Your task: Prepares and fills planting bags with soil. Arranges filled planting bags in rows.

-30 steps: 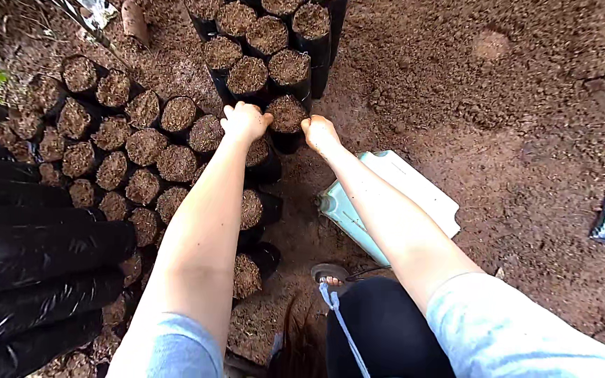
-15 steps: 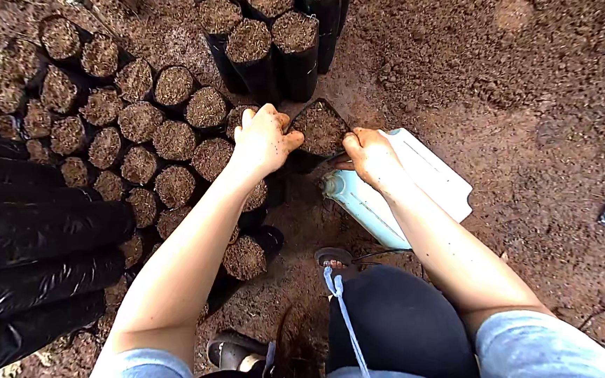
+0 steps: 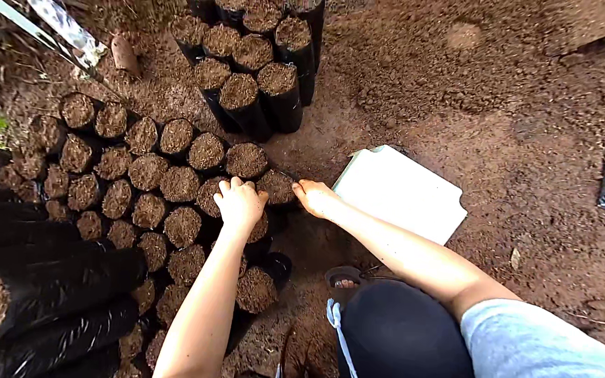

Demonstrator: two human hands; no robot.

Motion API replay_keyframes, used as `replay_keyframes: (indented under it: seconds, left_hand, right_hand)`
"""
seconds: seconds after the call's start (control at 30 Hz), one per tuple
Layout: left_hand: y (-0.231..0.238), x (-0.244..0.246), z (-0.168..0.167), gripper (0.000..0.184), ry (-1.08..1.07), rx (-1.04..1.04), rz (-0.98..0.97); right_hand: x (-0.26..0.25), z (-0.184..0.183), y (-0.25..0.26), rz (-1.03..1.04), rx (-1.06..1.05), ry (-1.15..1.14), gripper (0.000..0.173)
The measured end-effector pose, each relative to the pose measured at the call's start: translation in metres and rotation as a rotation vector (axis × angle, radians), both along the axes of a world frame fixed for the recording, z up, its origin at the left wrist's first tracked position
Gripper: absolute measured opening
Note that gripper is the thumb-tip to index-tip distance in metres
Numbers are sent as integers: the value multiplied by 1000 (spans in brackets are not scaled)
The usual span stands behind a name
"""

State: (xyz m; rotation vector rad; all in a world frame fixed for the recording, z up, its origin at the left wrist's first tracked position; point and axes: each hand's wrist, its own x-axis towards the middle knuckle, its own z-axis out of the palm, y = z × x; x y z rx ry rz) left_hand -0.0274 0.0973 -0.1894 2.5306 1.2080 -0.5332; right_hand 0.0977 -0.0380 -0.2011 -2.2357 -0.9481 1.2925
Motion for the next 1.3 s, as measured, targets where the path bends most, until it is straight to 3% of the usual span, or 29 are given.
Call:
replay_keyframes:
  seconds: [0.1, 0.23, 0.33, 0.47, 0.77, 0.87, 0.97, 1.03, 1.1, 1.23, 1.3]
  left_hand:
    - [1, 1, -3, 33, -7, -40, -4]
    - [-3, 4, -4, 27, -65, -71, -24]
    - [-7, 3, -7, 25, -111, -70, -13]
    - [-6, 3, 2, 23, -117, -97, 7]
    - [1, 2, 2, 28, 18, 39, 71]
    - [15, 4, 24, 36, 12, -123, 90]
    - [52, 10, 48, 52, -187, -292, 172]
    - [71, 30, 54, 55, -383, -376, 333]
    - [90, 62, 44, 61, -561, -494, 578]
    - [123, 117, 13, 71, -640, -701, 913]
    - [121, 134, 3, 73, -665, -812, 1007]
  right_hand:
    - [10, 0, 2, -235, 6, 205, 77]
    - [28, -32, 15, -880, -49, 810, 87]
    - [14, -49, 28, -1139, -117, 864, 87]
    - [-9, -67, 33, -1258, -92, 831, 80]
    - [-11, -74, 49, -1150, -147, 751, 73]
    - [-3, -69, 43, -1040, -136, 736, 72]
    - [23, -50, 54, -845, 60, 478, 66]
    - [56, -31, 69, -767, 300, 333, 65]
    - [92, -14, 92, -784, 411, 305, 66]
    - [150, 8, 135, -729, 192, 361, 88]
    - [165, 8, 145, -576, 82, 281, 81]
